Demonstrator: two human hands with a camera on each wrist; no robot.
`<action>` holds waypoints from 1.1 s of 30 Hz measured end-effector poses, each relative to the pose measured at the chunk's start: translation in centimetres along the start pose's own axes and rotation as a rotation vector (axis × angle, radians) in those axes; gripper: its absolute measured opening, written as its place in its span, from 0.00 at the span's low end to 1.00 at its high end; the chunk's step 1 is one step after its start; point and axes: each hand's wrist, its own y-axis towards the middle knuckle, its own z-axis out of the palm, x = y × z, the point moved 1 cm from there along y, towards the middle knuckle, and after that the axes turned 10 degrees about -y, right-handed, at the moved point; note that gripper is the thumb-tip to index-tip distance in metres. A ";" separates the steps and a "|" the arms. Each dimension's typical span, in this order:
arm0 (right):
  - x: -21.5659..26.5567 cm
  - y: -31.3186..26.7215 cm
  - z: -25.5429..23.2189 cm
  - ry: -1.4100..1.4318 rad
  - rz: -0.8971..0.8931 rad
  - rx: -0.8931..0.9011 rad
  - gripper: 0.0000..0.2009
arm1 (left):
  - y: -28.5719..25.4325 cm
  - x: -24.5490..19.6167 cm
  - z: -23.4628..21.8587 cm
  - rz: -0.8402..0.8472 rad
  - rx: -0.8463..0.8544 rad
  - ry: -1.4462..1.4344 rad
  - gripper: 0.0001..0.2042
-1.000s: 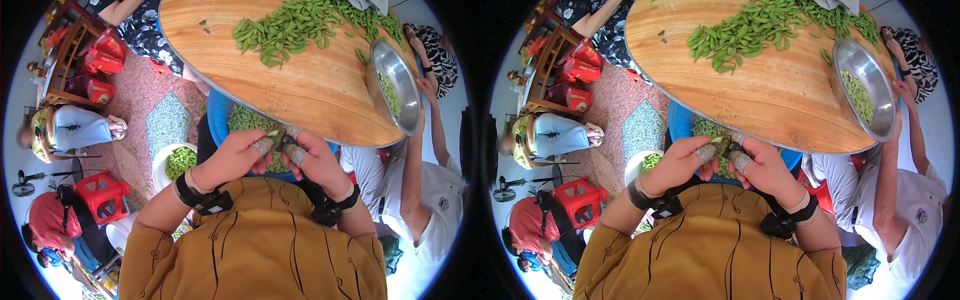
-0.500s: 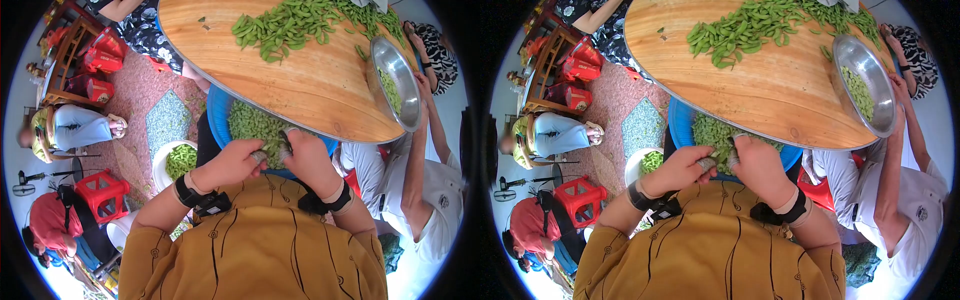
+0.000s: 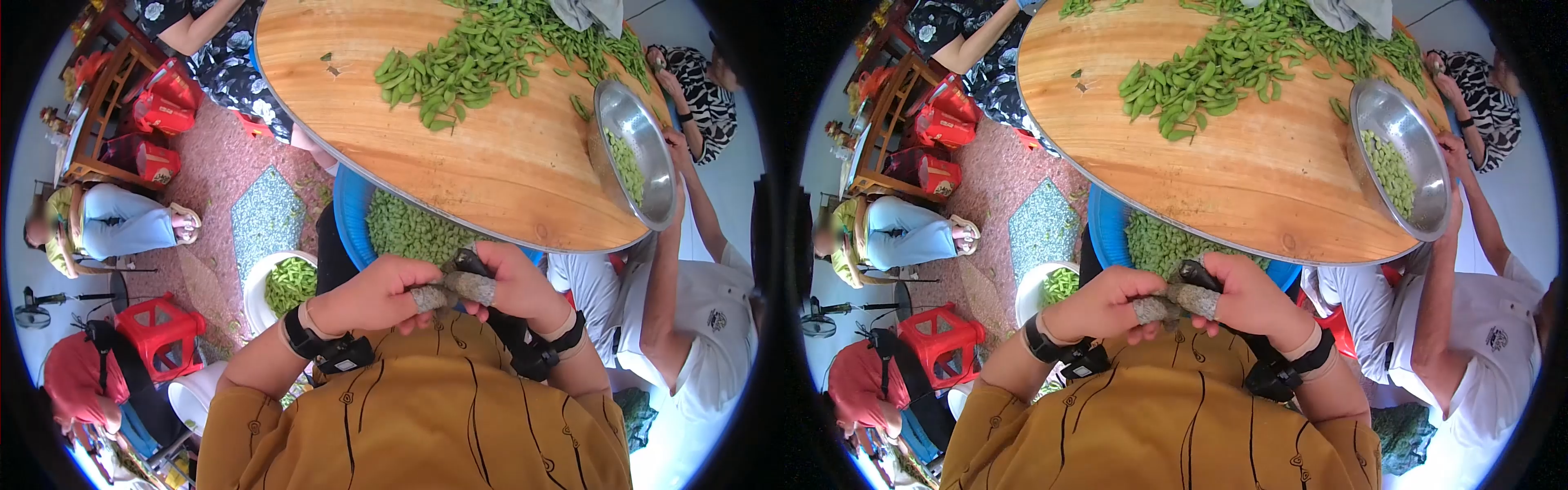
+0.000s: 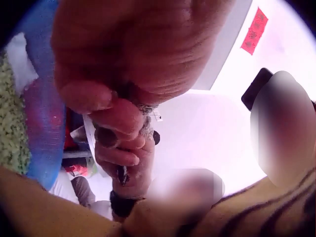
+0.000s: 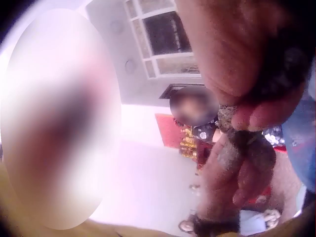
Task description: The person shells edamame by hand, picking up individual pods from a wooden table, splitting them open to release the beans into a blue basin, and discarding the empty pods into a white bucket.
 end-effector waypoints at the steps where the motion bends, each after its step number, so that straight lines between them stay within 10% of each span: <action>1: -0.2 0.0 -0.1 -0.001 -0.022 0.000 0.07 | -0.1 0.1 -0.2 -0.035 -0.006 -0.148 0.07; 6: -0.2 0.9 -0.6 -0.706 -0.325 -0.161 0.11 | -2.5 1.1 -2.5 -0.053 -0.187 0.034 0.04; 8: 0.6 1.3 -0.8 -0.809 -0.365 -0.311 0.13 | -4.6 2.6 -4.1 0.076 -0.353 1.067 0.06; 10: 2.1 2.4 -1.6 -0.848 -0.362 -0.431 0.13 | -7.1 5.3 -5.6 -0.349 -0.437 1.238 0.09; 14: 5.6 6.5 -3.7 -0.984 -0.440 -0.716 0.14 | -9.6 7.3 -6.7 -0.359 -0.614 1.350 0.10; 25: 5.2 7.0 -4.5 -1.087 -0.534 -0.871 0.11 | -0.7 0.1 -2.9 0.432 -0.598 0.505 0.12; 26: 5.1 5.9 -4.1 -1.094 -0.533 -0.867 0.11 | 0.4 -0.5 -2.4 0.436 -0.600 0.499 0.12; 28: 4.4 4.0 -3.2 -0.233 -0.186 -0.460 0.08 | 2.1 -1.5 -1.7 0.444 -0.542 -0.034 0.13; 33: 1.0 3.0 -2.6 -0.007 -0.364 -0.359 0.07 | 3.8 -0.7 -2.0 0.031 -0.064 -0.500 0.12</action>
